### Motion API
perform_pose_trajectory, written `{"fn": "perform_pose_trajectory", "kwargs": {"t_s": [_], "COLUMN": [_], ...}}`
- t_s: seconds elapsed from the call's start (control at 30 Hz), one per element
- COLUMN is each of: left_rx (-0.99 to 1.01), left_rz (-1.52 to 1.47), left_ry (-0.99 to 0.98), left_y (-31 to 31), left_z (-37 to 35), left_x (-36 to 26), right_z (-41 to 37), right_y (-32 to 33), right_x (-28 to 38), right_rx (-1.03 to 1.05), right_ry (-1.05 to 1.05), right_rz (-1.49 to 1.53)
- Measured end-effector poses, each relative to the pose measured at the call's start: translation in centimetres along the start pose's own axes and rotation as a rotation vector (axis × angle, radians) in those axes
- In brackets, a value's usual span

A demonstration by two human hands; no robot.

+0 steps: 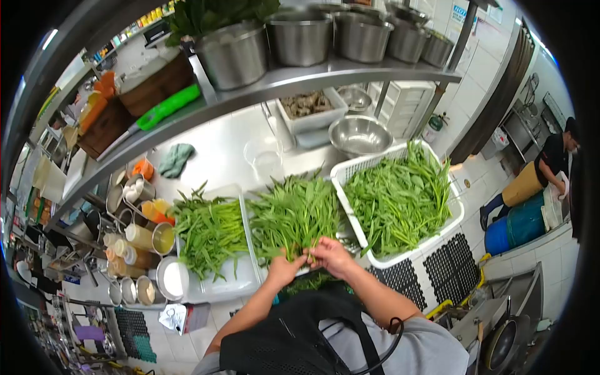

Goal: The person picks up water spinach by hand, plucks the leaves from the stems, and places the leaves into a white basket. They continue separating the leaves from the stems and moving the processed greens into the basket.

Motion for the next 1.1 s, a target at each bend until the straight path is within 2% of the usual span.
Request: {"fn": "perform_pose_trajectory", "kwargs": {"t_s": [0.03,0.13,0.2,0.23,0.3,0.33,0.37,0.43,0.47,0.6,0.63,0.7,0.73,0.83,0.87,1.0,1.1], "left_rx": [0.04,0.076,0.049,0.05,-0.014,-0.006,-0.004,0.046,0.113,0.236,0.228,0.222,0.215,0.206,0.215,0.298,0.235], "left_rz": [-0.113,-0.039,0.054,0.054,-0.454,-0.608,-0.608,-0.761,-0.797,-0.717,-0.697,-0.673,-0.693,-0.732,-0.713,-0.584,-0.615], "left_ry": [-0.101,-0.216,0.053,0.048,0.079,0.144,0.142,0.102,0.12,0.198,0.236,0.272,0.274,0.284,0.257,0.207,0.289], "left_y": [-0.9,-0.9,-0.3,-0.2,0.8,1.0,1.5,2.1,2.1,0.8,0.1,-1.0,-1.4,-2.2,-2.3,-2.9,-3.5], "left_z": [0.8,0.1,0.1,0.3,0.6,0.4,0.3,0.3,0.4,0.3,-0.2,-0.8,-0.8,-1.1,-1.2,-1.4,-1.6], "left_x": [1.6,-1.4,-0.9,-0.6,-1.2,-1.1,-2.3,-3.9,-3.6,-0.9,-0.9,-0.5,-0.3,0.2,0.1,1.2,3.3], "right_z": [-0.1,-0.5,-0.3,-0.3,-0.3,-0.5,-0.6,-0.9,-0.9,-1.9,-1.6,-2.6,-2.6,-0.8,-0.6,-0.8,-0.8], "right_y": [-0.4,-0.9,-0.7,-0.5,0.6,1.4,1.6,2.9,2.8,3.0,3.7,2.1,2.1,1.0,0.4,-0.6,-0.5], "right_x": [0.1,-0.2,-0.2,-0.3,-0.2,0.0,0.1,0.4,0.6,4.0,3.5,5.2,5.2,1.3,0.7,0.2,0.9], "right_rx": [-0.007,0.012,0.01,0.009,-0.113,-0.194,-0.196,-0.306,-0.306,-0.519,-0.519,-0.555,-0.558,-0.178,-0.158,-0.076,-0.142], "right_ry": [-0.015,-0.028,-0.033,-0.029,-0.058,-0.075,-0.073,-0.1,-0.098,0.309,0.319,0.621,0.63,0.252,0.243,0.236,0.238], "right_rz": [-0.03,-0.016,-0.012,-0.015,-0.014,-0.072,-0.072,-0.348,-0.349,-0.886,-0.887,-1.142,-1.141,-0.723,-0.675,-0.657,-0.985]}}
Point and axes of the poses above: each hand's wrist, its own z-axis towards the middle knuckle, its own y-axis out of the back of the hand, x = y × z, the point moved 8 cm from there along z, towards the middle knuckle, and after that the axes turned 5 degrees about -z, right-handed, at the moved point
